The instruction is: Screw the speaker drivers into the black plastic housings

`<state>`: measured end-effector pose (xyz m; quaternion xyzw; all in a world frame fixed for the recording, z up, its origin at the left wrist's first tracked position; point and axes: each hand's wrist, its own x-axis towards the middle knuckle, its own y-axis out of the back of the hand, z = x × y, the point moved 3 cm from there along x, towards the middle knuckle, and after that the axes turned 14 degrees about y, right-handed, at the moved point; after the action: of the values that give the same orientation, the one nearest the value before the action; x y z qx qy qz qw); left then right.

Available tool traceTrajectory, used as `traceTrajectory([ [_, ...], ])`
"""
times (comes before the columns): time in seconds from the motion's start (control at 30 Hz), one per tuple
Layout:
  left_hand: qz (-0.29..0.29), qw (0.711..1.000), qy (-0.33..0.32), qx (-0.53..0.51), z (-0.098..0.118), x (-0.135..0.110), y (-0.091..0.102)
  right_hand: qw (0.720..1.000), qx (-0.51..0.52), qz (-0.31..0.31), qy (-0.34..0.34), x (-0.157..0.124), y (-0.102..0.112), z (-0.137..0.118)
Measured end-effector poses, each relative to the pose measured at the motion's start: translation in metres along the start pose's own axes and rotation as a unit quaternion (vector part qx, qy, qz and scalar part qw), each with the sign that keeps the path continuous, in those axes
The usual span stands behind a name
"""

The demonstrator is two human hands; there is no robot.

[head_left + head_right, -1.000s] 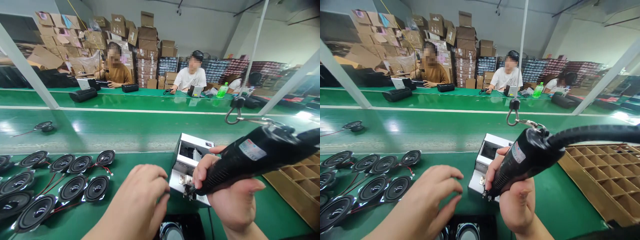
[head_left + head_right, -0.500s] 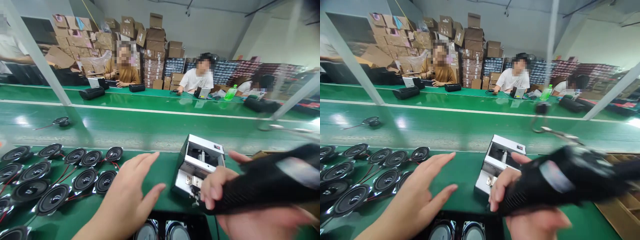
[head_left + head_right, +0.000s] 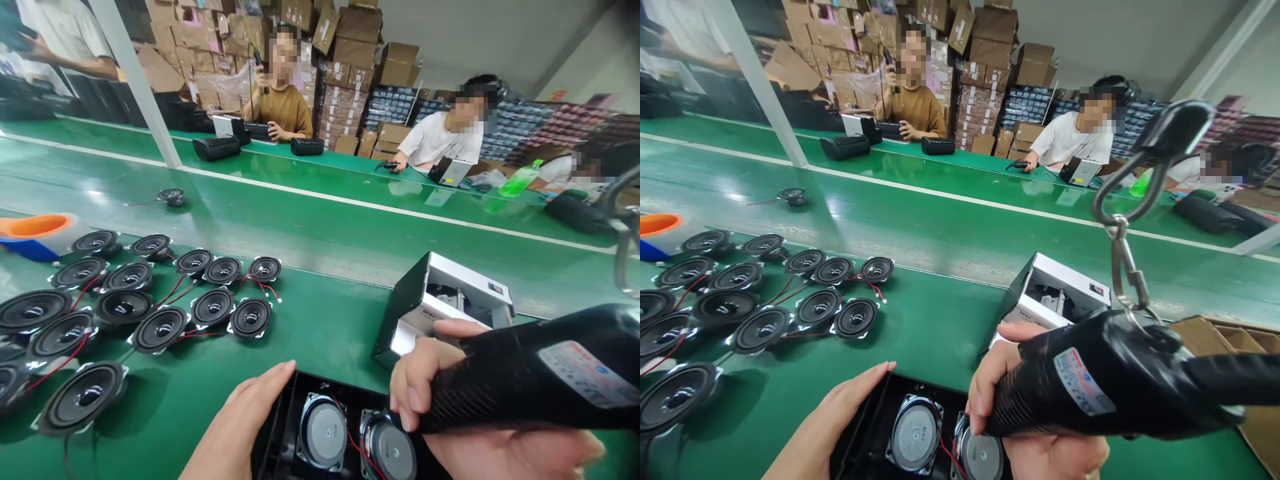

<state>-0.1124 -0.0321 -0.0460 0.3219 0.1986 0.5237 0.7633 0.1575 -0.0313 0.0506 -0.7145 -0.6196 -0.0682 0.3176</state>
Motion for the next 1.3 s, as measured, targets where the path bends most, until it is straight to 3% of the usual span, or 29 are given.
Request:
traceTrajectory([
  [0.33, 0.052, 0.997, -0.047, 0.04, -0.001, -0.001, -0.004, 0.997, -0.04, -0.024, 0.066, 0.001, -0.007, 0.005],
  [1.3, 0.015, 0.999, -0.012, 0.037, -0.001, -0.003, -0.004, 0.997, -0.042, -0.024, 0.064, 0.001, -0.009, 0.006],
])
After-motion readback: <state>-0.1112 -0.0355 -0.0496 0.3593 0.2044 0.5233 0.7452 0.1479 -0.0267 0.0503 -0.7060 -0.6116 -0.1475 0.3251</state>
